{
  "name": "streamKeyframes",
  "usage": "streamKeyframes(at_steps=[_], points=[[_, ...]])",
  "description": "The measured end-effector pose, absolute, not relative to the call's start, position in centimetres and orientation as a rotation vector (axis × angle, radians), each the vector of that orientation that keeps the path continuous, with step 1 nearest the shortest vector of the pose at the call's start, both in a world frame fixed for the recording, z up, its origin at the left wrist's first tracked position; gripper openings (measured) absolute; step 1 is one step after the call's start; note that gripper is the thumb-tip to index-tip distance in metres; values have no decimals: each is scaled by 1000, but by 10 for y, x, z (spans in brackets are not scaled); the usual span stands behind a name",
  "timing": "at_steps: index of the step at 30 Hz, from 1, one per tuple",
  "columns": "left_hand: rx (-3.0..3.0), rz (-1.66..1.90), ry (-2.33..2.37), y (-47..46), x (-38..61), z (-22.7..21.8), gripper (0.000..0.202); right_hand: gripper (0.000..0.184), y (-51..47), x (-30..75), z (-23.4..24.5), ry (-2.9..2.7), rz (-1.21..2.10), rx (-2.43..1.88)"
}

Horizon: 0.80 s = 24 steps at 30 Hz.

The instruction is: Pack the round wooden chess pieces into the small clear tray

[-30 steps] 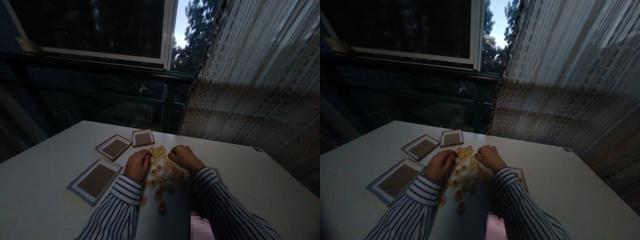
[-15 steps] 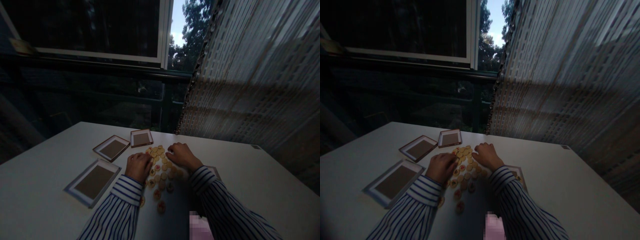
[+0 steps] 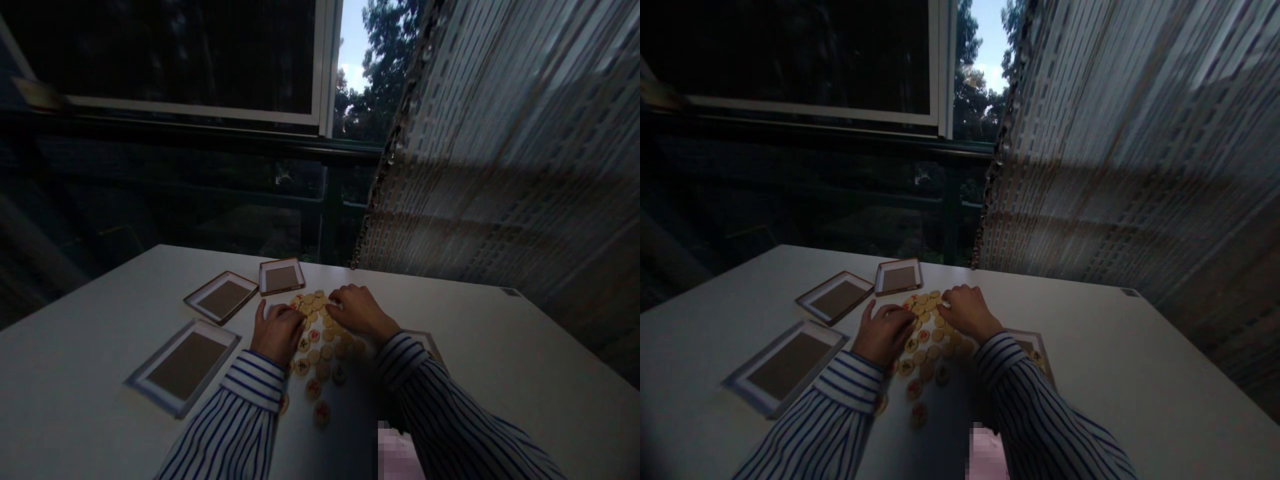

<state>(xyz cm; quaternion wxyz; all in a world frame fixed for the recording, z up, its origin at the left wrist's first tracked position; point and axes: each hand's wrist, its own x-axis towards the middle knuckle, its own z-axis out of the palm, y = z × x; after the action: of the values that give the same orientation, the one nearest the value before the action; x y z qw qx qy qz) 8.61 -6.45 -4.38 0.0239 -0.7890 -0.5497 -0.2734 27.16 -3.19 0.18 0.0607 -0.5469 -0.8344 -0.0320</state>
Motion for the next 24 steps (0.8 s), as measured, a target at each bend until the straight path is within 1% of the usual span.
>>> streamKeyframes(at_steps=[3,6,11,15,17,19,24], points=[[-2470,-931,-1742,-65,84,-42,16,38,-31,271,2,-2482,-101,-1620],[-2516,-1154,-1795,-63,81,-40,21,35,-30,272,2,-2405,-106,-1595],[-2395,-1923,-2117,-63,81,-33,31,32,-28,270,4,-2321,-121,-1542],[-2234,-2422,-2213,-62,81,-30,36,30,-28,269,4,-2297,-118,-1490],[-2203,-2541,-2236,-61,80,-32,41,30,-28,269,4,-2287,-107,-1466],[-2186,-2581,-2260,-60,78,-34,44,30,-28,269,5,-2282,-86,-1442],[-2148,-2692,-2339,-62,80,-32,41,28,-29,268,6,-2307,-26,-1327]])
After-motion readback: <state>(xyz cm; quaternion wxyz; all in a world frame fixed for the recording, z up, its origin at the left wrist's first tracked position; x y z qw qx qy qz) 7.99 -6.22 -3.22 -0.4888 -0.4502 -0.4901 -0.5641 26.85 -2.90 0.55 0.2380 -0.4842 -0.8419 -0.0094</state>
